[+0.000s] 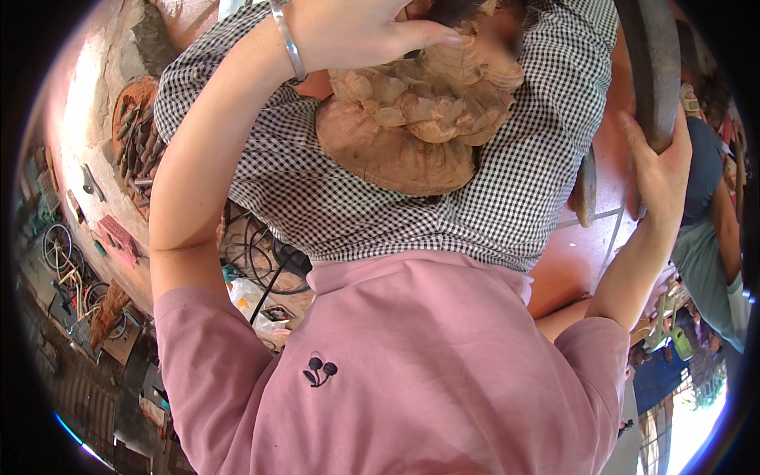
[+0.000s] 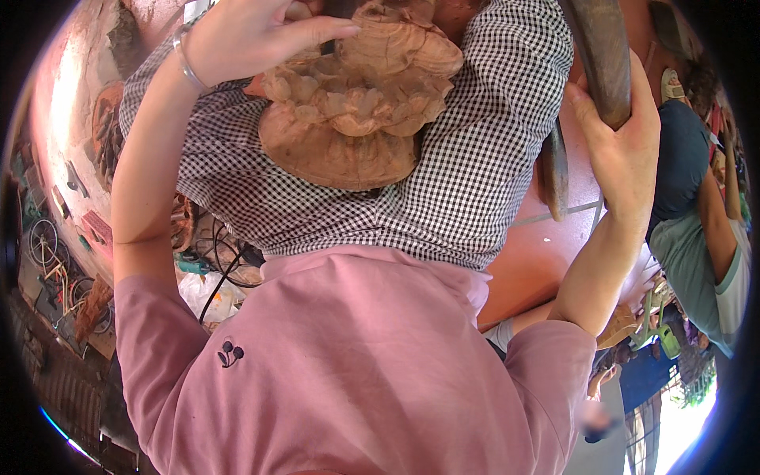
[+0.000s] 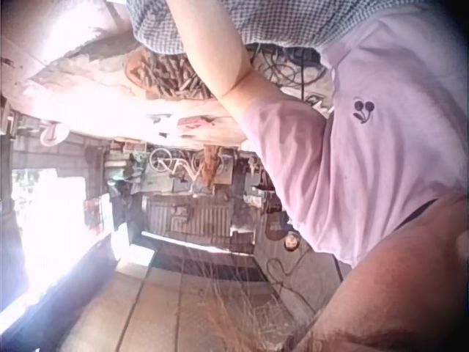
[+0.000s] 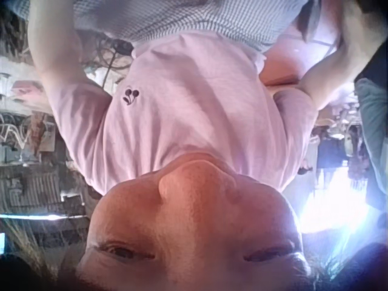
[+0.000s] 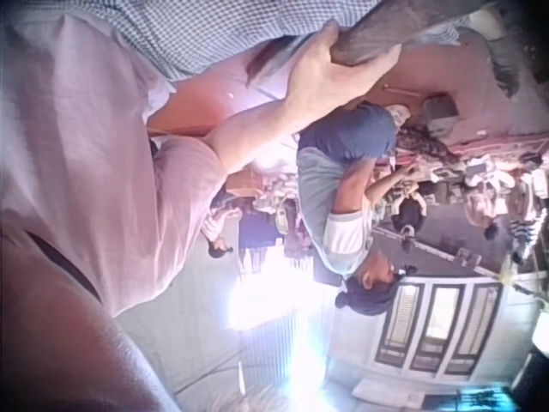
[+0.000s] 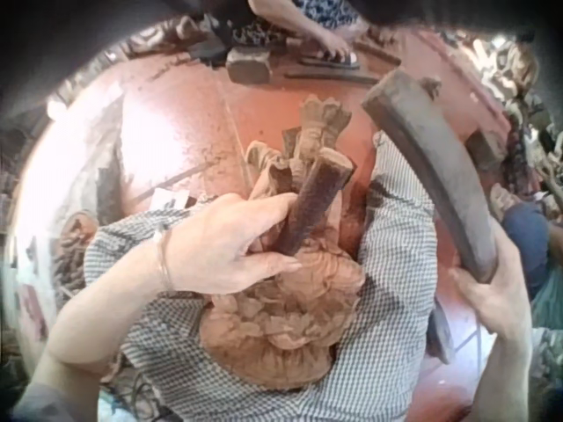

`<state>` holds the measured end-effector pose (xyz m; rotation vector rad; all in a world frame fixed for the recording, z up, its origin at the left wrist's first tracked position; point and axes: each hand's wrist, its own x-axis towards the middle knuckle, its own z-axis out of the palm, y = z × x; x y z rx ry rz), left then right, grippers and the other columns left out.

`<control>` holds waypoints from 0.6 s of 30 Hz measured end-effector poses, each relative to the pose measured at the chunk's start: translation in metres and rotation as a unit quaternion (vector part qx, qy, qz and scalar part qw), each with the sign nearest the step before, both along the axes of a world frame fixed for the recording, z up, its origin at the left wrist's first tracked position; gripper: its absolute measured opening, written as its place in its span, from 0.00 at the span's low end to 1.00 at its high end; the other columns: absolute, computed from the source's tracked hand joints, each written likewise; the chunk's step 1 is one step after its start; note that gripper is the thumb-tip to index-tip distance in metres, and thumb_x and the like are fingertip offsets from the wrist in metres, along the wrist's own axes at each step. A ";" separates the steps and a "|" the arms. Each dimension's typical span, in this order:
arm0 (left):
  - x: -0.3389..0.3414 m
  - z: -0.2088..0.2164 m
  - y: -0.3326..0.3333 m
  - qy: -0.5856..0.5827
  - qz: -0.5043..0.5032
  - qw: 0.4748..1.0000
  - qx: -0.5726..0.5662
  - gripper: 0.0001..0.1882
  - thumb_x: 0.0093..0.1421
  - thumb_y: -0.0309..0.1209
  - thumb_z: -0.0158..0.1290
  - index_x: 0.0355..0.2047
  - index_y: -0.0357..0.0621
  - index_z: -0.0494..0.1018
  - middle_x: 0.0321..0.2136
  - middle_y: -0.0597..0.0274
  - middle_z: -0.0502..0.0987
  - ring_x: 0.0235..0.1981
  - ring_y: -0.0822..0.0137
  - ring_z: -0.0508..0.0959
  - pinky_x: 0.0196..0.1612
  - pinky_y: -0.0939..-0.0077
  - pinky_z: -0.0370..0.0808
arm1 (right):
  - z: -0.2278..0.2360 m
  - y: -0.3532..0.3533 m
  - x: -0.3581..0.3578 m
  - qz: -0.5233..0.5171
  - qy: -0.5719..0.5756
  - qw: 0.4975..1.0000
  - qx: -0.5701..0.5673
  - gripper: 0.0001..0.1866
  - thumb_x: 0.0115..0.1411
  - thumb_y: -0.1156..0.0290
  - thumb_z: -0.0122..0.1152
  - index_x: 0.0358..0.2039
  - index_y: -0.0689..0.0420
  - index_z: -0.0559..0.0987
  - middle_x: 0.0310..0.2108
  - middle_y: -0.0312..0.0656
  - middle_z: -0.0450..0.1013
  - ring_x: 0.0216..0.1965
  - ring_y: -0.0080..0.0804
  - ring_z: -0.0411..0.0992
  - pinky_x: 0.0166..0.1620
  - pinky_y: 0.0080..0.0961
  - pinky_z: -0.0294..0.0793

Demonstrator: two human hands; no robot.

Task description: The person carves a wooden sculpture using a chisel and mallet, striking the chisel to shape the wood. They occasionally switch tools and adjust the sculpture's position while seated on the floor.

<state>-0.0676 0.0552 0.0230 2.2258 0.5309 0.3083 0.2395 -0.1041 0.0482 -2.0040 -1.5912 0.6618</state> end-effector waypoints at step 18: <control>0.002 0.007 -0.008 0.004 0.008 1.000 0.020 0.19 0.51 0.29 0.60 0.42 0.37 0.68 0.23 0.48 0.74 0.22 0.49 0.77 0.24 0.63 0.72 | 0.016 0.018 -0.015 0.039 -0.113 0.989 0.086 0.22 0.56 0.72 0.66 0.50 0.61 0.73 0.40 0.39 0.75 0.42 0.26 0.73 0.48 0.22 0.69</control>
